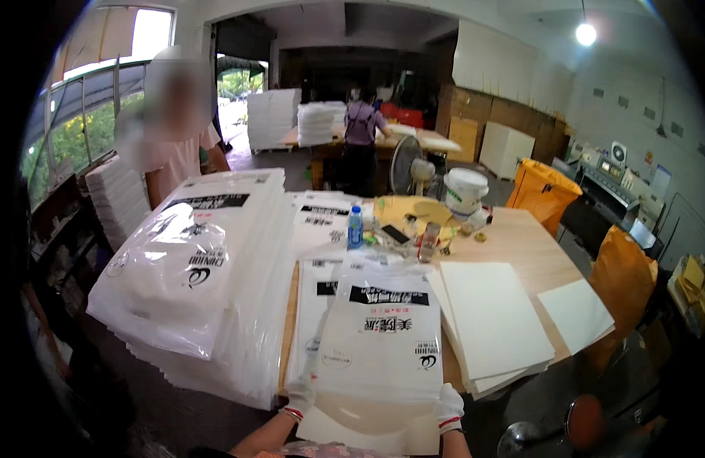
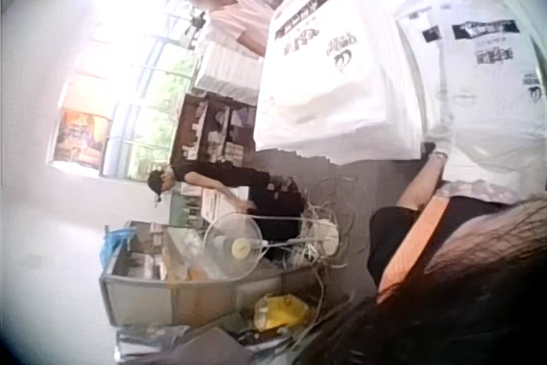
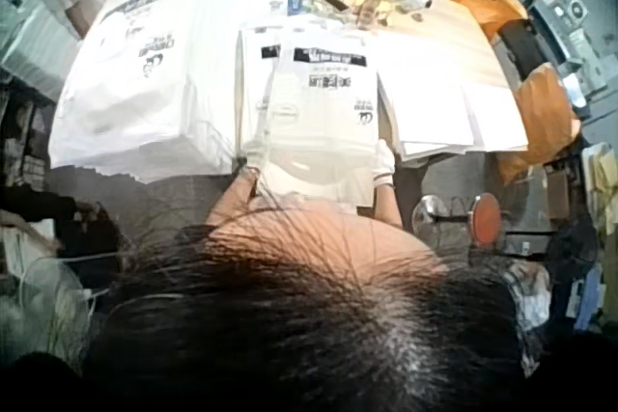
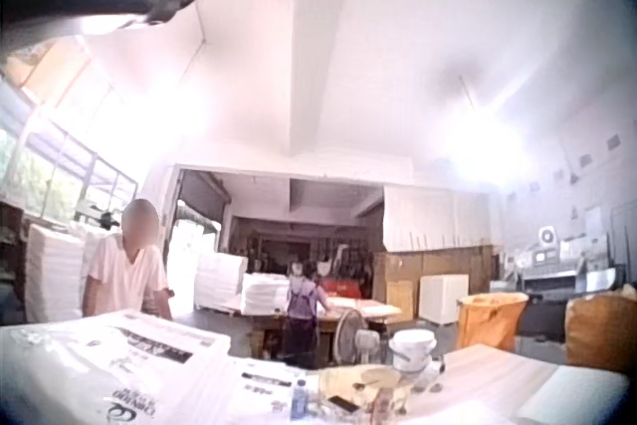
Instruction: The person packs stacks of white paper into clear plastic bags. They pick up a stack of paper, place it into a bag, and then set the filled bag onto a pile on the table. The process is repeated continuously throughout the video.
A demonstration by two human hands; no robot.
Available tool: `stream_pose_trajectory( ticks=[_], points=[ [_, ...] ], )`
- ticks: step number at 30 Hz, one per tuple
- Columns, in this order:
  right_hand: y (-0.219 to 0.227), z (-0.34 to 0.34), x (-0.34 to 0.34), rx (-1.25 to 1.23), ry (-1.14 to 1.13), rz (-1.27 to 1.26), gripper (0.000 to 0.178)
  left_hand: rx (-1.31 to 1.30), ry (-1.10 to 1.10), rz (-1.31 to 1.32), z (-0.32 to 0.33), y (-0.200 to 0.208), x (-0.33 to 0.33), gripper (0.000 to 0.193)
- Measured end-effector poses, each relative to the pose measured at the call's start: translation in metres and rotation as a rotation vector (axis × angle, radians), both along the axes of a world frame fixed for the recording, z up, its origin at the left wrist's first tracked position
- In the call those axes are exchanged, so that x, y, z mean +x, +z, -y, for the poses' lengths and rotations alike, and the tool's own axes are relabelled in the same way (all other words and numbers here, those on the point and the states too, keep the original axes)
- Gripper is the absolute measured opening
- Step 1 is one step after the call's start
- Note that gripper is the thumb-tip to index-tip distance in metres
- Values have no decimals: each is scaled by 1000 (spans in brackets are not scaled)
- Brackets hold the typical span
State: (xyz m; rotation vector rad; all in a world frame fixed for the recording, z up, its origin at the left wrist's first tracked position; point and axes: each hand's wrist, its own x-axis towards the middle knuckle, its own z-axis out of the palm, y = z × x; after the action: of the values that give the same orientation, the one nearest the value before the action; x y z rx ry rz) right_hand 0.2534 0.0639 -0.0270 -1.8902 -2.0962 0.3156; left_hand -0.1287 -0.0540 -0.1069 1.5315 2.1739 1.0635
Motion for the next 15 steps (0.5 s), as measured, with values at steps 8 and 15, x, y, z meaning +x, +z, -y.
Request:
stream_pose_trajectory(
  ticks=[8,15],
  points=[
    [-79,147,86,-74,282,-561,21,-63,-199,325,153,19,49,26],
    [-15,118,49,-210,28,-394,24,-76,177,426,142,42,59,22]
  ],
)
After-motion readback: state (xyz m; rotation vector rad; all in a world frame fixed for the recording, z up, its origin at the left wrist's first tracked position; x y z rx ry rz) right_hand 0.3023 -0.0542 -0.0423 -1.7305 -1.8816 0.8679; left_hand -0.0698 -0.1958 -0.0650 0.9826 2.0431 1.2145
